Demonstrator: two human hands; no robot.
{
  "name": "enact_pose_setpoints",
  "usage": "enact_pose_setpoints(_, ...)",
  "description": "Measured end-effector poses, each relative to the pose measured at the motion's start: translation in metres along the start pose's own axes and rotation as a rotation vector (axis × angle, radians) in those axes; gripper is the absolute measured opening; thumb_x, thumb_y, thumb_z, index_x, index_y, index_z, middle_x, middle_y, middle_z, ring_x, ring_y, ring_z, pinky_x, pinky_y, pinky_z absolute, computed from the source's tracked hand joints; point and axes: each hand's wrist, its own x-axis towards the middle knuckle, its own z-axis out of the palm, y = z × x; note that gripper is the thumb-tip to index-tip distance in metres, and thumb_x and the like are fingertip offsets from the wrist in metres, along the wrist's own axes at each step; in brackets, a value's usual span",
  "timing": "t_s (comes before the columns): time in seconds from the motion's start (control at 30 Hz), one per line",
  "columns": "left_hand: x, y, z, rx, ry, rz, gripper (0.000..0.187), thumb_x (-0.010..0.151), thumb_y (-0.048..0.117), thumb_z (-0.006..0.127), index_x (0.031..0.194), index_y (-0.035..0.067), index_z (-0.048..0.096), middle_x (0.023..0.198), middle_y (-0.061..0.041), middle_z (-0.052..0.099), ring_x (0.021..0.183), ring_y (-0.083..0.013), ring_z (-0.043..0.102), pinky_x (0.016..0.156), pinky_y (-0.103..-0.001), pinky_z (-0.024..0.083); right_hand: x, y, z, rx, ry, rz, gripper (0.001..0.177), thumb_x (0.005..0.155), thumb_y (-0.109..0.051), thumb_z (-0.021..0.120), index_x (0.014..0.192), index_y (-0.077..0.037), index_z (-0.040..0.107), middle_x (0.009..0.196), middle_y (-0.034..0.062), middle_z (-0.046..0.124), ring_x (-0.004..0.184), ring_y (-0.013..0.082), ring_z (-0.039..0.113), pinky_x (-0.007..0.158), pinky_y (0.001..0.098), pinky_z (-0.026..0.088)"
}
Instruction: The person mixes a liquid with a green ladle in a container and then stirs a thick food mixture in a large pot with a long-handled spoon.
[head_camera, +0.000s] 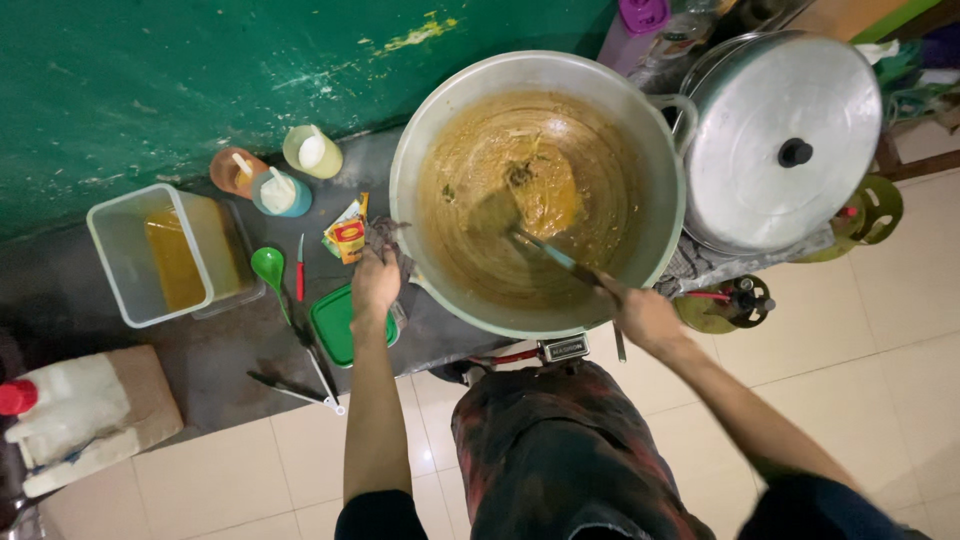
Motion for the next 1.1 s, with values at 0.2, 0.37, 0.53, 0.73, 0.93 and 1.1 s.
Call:
enact_pose_setpoints(0.2, -0.011, 0.011, -0.008, -0.055, 0.001, -0.04, 0.052, 0.091, 0.037, 0.029, 0.122, -0.003, 0.041, 0.119, -0.029, 0.051, 0.112, -0.0436, 0.049, 0.094, -0.049, 0.037, -0.045, 0.047, -0.081, -0.092, -0.058, 0.052, 0.038, 0.091, -0.041, 0.042, 0.119, -0.024, 0.061, 0.095, 0.0225, 0.068, 0.088, 0.0393, 0.066, 0.081, 0.0472, 0.05)
enact_pose_setpoints(0.37, -0.002, 0.006, -0.001, -0.097, 0.003, -0.051, 0.051, 0.09, 0.034, 0.031, 0.117, -0.007, 0.042, 0.118, -0.032, 0.05, 0.108, -0.0468, 0.048, 0.09, -0.051, 0.035, -0.05, 0.066, -0.079, -0.095, -0.174, 0.051, 0.033, 0.092, -0.031, 0.04, 0.115, -0.024, 0.062, 0.103, 0.0107, 0.07, 0.094, 0.0284, 0.069, 0.077, 0.037, 0.052)
enact_pose_setpoints(0.53, 0.02, -0.014, 0.01, -0.026, 0.0, 0.02, 0.046, 0.092, 0.036, 0.033, 0.11, -0.004, 0.049, 0.107, -0.033, 0.058, 0.109, -0.0427, 0.053, 0.093, -0.05, 0.04, -0.039, -0.001, -0.013, 0.298, -0.205, -0.012, 0.043, 0.087, -0.044, 0.047, 0.117, -0.018, 0.062, 0.103, 0.025, 0.065, 0.101, 0.0464, 0.056, 0.089, 0.0534, 0.044)
enact_pose_setpoints(0.73, 0.007, -0.003, -0.002, -0.075, -0.034, 0.01, 0.048, 0.092, 0.034, 0.032, 0.116, -0.004, 0.047, 0.114, -0.033, 0.055, 0.114, -0.0422, 0.05, 0.098, -0.048, 0.038, 0.015, -0.085, 0.087, 0.755, 0.113, 0.05, 0.047, 0.091, -0.043, 0.046, 0.124, -0.012, 0.056, 0.115, 0.0179, 0.06, 0.111, 0.037, 0.052, 0.092, 0.0499, 0.042)
enact_pose_setpoints(0.93, -0.025, 0.022, -0.023, -0.063, -0.056, 0.021, 0.05, 0.092, 0.033, 0.032, 0.12, -0.007, 0.043, 0.119, -0.035, 0.05, 0.118, -0.0439, 0.046, 0.1, -0.049, 0.035, 0.065, -0.095, 0.102, 1.396, 0.257, 0.336, 0.049, 0.091, -0.044, 0.051, 0.124, -0.008, 0.053, 0.057, 0.0083, 0.048, 0.035, 0.0134, 0.043, 0.029, 0.023, 0.041)
enact_pose_setpoints(1.1, 0.005, -0.005, 0.002, -0.042, -0.008, 0.013, 0.047, 0.093, 0.035, 0.032, 0.112, -0.004, 0.049, 0.11, -0.032, 0.057, 0.111, -0.0424, 0.052, 0.095, -0.049, 0.04, 0.048, 0.01, 0.053, 1.039, 0.192, 0.362, 0.053, 0.085, -0.055, 0.056, 0.119, -0.015, 0.057, 0.082, 0.0096, 0.059, 0.067, 0.0213, 0.058, 0.057, 0.0359, 0.05)
